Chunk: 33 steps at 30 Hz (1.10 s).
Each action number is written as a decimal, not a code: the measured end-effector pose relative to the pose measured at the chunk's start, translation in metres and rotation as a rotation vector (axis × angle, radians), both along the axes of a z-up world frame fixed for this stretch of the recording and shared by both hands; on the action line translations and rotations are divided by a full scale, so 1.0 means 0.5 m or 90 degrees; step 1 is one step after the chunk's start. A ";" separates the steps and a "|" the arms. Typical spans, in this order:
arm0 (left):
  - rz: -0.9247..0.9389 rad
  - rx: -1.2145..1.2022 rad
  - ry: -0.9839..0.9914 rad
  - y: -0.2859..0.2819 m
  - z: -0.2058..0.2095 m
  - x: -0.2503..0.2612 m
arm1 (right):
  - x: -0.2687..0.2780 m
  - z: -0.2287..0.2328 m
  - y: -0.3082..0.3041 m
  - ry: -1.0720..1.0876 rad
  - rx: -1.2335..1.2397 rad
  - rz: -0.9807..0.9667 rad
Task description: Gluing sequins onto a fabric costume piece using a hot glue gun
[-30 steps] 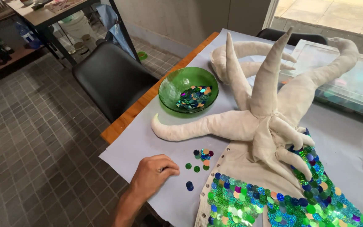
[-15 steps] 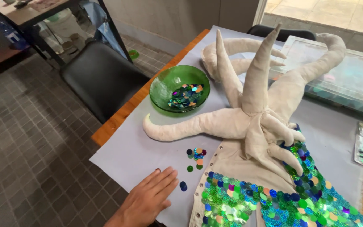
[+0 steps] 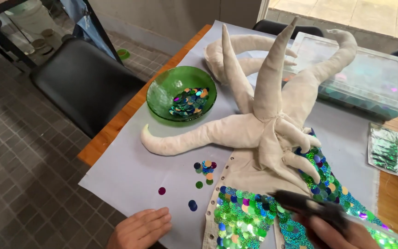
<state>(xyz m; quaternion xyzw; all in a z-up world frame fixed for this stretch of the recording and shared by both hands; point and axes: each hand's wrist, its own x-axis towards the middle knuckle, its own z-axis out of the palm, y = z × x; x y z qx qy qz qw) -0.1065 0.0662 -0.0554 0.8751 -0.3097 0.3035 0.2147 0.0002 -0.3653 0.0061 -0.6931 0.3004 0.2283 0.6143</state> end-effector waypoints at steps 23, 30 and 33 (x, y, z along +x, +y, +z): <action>-0.054 -0.078 0.400 -0.145 0.068 0.261 | 0.085 0.068 0.226 -0.012 -0.255 0.458; -0.022 -0.066 0.337 -0.143 0.045 0.264 | 0.094 0.058 0.231 -0.036 -0.399 0.530; -0.001 -0.125 0.429 -0.144 0.056 0.263 | 0.099 0.051 0.231 -0.035 -0.421 0.550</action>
